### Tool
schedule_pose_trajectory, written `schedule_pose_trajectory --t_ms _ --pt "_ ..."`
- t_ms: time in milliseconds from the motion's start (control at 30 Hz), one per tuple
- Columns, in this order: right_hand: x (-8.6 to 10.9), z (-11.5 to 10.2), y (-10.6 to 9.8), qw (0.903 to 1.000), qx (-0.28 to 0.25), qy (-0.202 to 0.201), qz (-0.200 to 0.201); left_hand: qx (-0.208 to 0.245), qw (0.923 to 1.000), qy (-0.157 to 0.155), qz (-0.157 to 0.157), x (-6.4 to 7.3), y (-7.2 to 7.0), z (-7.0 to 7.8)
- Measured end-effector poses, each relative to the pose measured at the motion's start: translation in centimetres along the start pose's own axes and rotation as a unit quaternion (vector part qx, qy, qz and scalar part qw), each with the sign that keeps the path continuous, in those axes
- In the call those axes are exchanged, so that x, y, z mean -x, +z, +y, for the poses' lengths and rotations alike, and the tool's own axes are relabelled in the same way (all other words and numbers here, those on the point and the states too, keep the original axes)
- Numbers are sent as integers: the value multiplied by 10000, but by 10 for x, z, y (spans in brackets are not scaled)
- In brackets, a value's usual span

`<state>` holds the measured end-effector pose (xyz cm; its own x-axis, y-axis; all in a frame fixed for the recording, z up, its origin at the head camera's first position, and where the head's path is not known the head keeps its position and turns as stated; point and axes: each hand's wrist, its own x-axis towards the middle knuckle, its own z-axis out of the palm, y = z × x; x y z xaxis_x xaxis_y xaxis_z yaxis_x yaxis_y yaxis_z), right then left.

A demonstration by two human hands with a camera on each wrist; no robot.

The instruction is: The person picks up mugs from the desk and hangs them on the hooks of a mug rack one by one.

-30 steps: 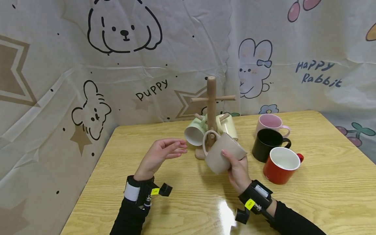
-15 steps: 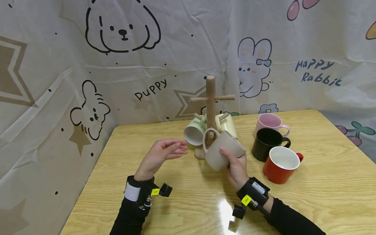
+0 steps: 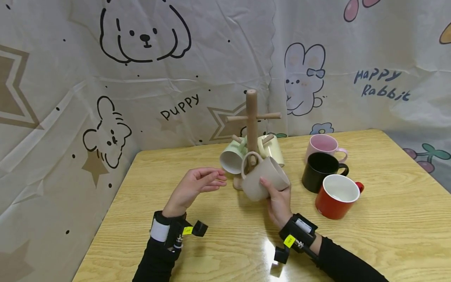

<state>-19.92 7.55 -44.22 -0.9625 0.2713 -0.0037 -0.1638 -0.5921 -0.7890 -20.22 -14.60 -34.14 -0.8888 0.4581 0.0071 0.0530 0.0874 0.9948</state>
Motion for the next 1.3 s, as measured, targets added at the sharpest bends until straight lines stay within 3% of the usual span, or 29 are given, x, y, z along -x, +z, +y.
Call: schedule_pose_trajectory --t_ms 167,567,900,1300 --pt "3 2 3 9998 -179 60 -1 -24 10000 2 -3 0 0 0" --pt "9 3 2 9973 -312 653 -138 -5 10000 -35 18 0 0 1" --pt "8 10 -3 9959 77 705 -558 -101 9999 -18 22 0 0 0" --pt "6 11 -5 9960 193 712 -509 -169 9998 -47 -5 -1 2 1"
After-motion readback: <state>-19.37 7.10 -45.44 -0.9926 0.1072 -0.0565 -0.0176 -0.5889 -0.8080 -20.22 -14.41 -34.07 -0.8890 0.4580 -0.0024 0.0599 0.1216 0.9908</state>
